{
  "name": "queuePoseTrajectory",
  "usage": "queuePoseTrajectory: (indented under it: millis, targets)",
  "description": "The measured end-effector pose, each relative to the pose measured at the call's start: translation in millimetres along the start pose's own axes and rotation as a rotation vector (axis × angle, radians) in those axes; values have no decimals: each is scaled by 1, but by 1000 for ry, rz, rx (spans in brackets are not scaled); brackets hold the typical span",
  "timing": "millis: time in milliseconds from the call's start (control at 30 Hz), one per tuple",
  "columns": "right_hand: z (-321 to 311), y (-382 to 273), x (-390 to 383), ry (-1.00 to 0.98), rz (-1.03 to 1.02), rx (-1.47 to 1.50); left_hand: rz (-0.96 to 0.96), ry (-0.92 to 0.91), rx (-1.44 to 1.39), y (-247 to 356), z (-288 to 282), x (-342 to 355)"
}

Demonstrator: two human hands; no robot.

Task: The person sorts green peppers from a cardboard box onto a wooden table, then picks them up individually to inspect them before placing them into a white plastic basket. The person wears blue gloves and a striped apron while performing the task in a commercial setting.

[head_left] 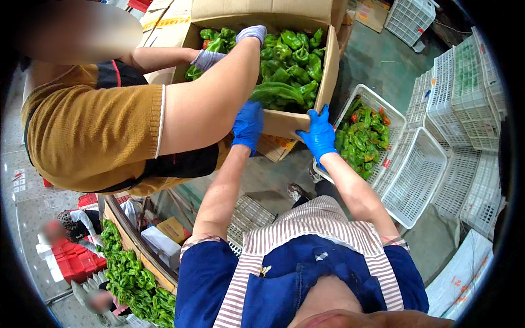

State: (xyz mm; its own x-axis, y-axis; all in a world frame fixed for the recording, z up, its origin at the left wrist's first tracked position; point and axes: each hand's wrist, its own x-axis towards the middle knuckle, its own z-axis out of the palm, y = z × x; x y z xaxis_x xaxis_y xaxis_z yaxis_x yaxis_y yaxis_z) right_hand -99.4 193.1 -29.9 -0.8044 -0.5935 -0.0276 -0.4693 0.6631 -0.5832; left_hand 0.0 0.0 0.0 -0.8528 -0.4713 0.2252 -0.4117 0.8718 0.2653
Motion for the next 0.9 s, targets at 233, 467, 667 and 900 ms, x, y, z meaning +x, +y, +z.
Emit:
queuePoseTrajectory:
  millis: [233, 467, 667, 900]
  targets:
    - [-3, -3, 0, -6, 28, -1, 87, 71, 120, 9, 6, 7]
    - [-1, 1, 2, -7, 13, 16, -69, 0, 7, 1, 23, 1]
    - [-1, -2, -6, 48, 19, 44, 80, 103, 259, -15, 42, -5]
    - [-6, -8, -8, -6, 73, -11, 2, 22, 115, 3, 25, 3]
